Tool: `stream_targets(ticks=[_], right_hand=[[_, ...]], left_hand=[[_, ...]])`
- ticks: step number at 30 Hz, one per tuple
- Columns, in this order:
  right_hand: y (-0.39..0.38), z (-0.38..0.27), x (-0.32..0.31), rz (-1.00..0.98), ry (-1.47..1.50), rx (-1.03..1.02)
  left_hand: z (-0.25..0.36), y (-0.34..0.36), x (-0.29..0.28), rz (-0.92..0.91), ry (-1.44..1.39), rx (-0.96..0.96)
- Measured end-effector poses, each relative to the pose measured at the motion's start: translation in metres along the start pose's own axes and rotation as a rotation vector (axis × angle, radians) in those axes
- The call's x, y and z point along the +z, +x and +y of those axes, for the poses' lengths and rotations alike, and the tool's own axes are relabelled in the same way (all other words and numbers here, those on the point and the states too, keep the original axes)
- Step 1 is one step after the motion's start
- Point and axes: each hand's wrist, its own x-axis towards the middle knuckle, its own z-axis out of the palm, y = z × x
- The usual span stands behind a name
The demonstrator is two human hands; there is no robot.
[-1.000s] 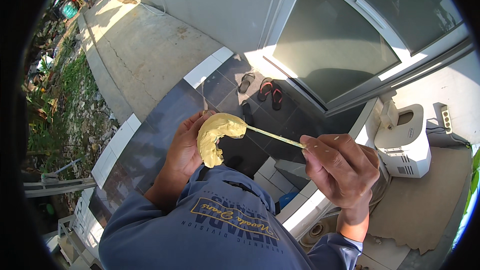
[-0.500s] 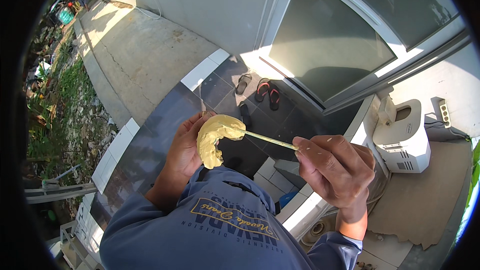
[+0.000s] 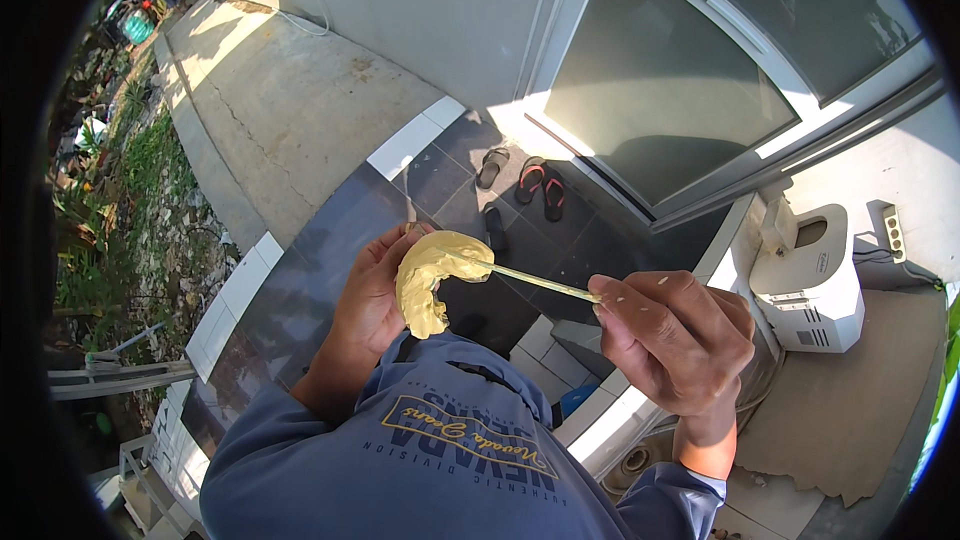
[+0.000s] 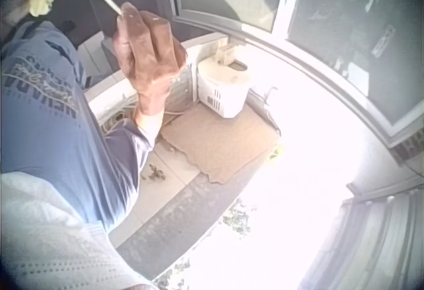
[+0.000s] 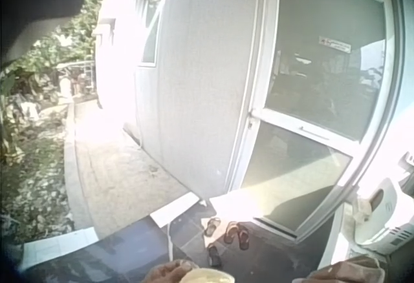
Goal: Applying and smoothing plaster or stone paste onto a dental base mold using a spatula.
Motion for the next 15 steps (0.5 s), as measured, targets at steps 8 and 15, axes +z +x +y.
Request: stream_targets(ticks=[8, 15], right_hand=[[0.002, 0.0, 0.002, -0.007, 0.013, 0.01], [0.004, -0.001, 0.002, -0.013, 0.007, -0.021]], left_hand=[[-0.001, -0.002, 0.008, 0.09, 0.038, -0.001], [-0.001, -0.002, 0.011, 0.101, 0.037, 0.005]])
